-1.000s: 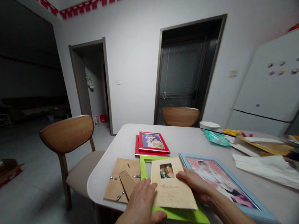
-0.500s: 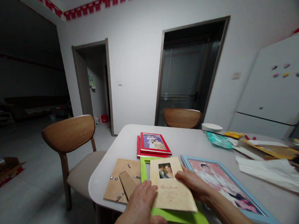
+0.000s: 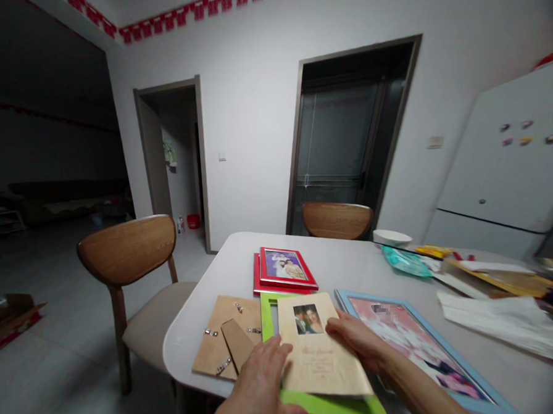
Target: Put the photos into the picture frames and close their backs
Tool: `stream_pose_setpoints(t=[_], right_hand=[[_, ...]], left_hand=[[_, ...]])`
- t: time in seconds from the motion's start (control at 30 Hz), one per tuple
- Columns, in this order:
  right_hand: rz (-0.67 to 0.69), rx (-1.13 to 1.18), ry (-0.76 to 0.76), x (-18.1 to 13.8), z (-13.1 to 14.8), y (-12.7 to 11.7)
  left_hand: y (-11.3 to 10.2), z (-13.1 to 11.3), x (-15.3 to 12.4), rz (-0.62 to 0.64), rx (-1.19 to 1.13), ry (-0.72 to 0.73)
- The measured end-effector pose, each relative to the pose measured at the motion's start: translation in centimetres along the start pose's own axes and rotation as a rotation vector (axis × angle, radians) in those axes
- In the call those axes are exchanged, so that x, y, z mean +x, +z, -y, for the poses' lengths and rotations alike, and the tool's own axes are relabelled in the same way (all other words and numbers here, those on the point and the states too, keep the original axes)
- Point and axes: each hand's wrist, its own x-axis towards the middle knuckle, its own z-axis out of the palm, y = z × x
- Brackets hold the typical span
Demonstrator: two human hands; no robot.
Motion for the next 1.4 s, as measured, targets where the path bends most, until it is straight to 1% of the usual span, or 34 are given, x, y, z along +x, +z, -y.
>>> stream_pose_setpoints(t=[0.17,0.3,0.4,0.47,0.63,0.7,0.77,0.83,0.9,0.93,1.03,1.1,1.2,1.27,1.33,1.4], right_hand=[[0.011,0.002,-0.003,0.4,-0.6,0.2],[0.002,0.017,0.011,0.2,-0.5,0.1],[0.003,0.012,0.052,0.2,-0.4,0.2],[0.012,-0.003,0.049,0.2,-0.4,0.4],[0.001,-0.11,-0.006,0.9,-0.9,0.8],[-0.025,-0.171,-0.07,1.5,-1.3,0.7],[-0.099,-0.3,-0.175,2.1,-1.7,0.5],[-0.226,-0.543,-0.265,2.7,-2.0,0.1],[-0.338,-0.772,-0.307,3.1,-2.2,-0.2],[-0.37,-0.86,-0.318,3.2,-2.2,-0.3],[-0.382,-1.045,-0.328,3.2,-2.0,-0.5],[-0.391,-1.189,-0.305,2.9,-2.1,-0.4],[-0.46,-1.377,-0.287,2.5,-2.5,-0.2],[-0.535,-1.482,-0.332,2.3,-3.0,-0.1],[-0.597,-1.537,-0.39,2.3,-3.4,-0.2],[-0.608,-1.538,-0.425,2.3,-3.6,-0.3]], left_hand=[[-0.4,-0.5,-0.1,0.051,0.013,-0.018],[-0.8,-0.8,-0.1,0.057,0.002,-0.006],[-0.9,-0.7,-0.2,0.032,-0.014,0.031],[-0.8,-0.6,-0.2,0.006,-0.031,0.065],[-0.6,-0.4,-0.4,-0.05,-0.063,0.153],[-0.6,-0.3,-0.3,-0.058,-0.048,0.169],[-0.5,-0.2,-0.3,-0.052,-0.019,0.181],[-0.4,-0.2,-0.2,-0.039,0.024,0.185],[-0.3,-0.2,-0.2,-0.03,0.07,0.182],[-0.3,-0.2,-0.1,-0.03,0.089,0.18],[-0.4,-0.2,-0.1,-0.033,0.124,0.183],[-0.4,-0.3,-0.1,-0.034,0.131,0.183],[-0.3,-0.4,0.0,-0.027,0.14,0.179],[0.0,-0.5,0.0,-0.015,0.15,0.177],[0.0,-0.7,-0.1,0.001,0.147,0.173],[-0.6,-0.6,-0.6,0.014,0.121,0.16]])
